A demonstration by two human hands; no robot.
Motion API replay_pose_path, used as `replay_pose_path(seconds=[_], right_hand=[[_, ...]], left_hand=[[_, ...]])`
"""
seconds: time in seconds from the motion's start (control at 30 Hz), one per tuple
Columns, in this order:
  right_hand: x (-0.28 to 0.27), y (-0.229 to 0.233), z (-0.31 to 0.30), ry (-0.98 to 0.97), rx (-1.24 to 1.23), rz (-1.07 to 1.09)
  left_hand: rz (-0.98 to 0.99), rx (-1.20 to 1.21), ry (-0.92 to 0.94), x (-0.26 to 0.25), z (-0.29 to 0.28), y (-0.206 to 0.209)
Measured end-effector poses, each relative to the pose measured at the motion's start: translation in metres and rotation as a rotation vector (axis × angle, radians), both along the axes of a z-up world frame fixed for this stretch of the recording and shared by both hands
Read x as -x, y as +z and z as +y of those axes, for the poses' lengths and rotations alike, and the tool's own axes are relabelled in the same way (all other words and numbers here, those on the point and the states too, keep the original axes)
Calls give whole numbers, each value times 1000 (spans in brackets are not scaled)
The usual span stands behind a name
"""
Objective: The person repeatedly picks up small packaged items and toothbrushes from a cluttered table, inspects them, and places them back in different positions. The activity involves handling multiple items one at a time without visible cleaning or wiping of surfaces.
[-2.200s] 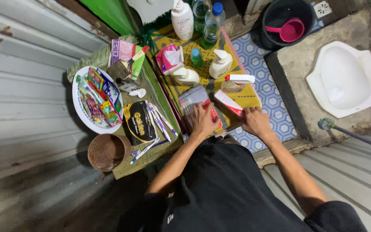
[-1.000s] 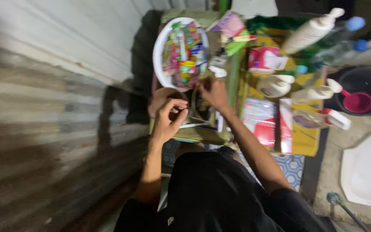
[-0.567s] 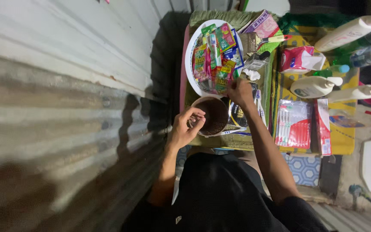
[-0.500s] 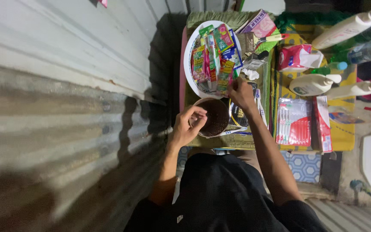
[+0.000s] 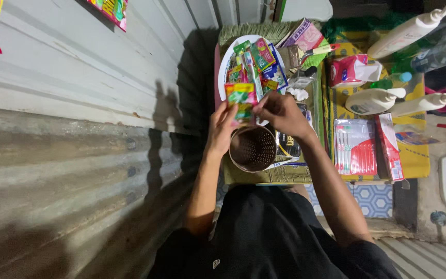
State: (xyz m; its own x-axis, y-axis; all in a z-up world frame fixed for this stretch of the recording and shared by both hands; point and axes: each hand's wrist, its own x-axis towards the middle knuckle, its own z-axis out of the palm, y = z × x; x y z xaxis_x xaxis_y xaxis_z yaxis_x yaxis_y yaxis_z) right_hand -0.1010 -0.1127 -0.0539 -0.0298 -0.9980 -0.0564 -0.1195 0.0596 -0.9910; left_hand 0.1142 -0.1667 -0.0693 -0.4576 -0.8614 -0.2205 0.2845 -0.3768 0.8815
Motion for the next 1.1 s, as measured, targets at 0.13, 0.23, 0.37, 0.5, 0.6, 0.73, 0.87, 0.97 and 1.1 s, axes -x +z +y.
replay_pose_path(seconds=[0.13,0.23,0.37,0.5,0.6,0.73,0.87,0.97,1.1], right_hand=[[15,-41,-19,-254,-120,434],[19,-69,-36,-373,-169,787],[12,-88,-43,-376,-136,821],[19,-94,-33,-395,129,679],[31,-99,-31,-346,280,650],[41,-97,-37,-313,83,594],[40,-69,-30,-397,204,671],[37,-31,-23,-473,163,478],[19,12,-26,-395,91,52]], left_hand=[[-101,50,116,-24,16,-9],[-90,89,161,-29,17,-17],[-203,222,228,-27,16,-25],[-121,201,199,-21,10,-26],[-124,190,171,-15,7,-28],[-124,228,141,-4,0,-34],[-111,212,144,0,-7,-42],[-128,268,126,2,-12,-40],[-3,0,63,8,-14,-22]])
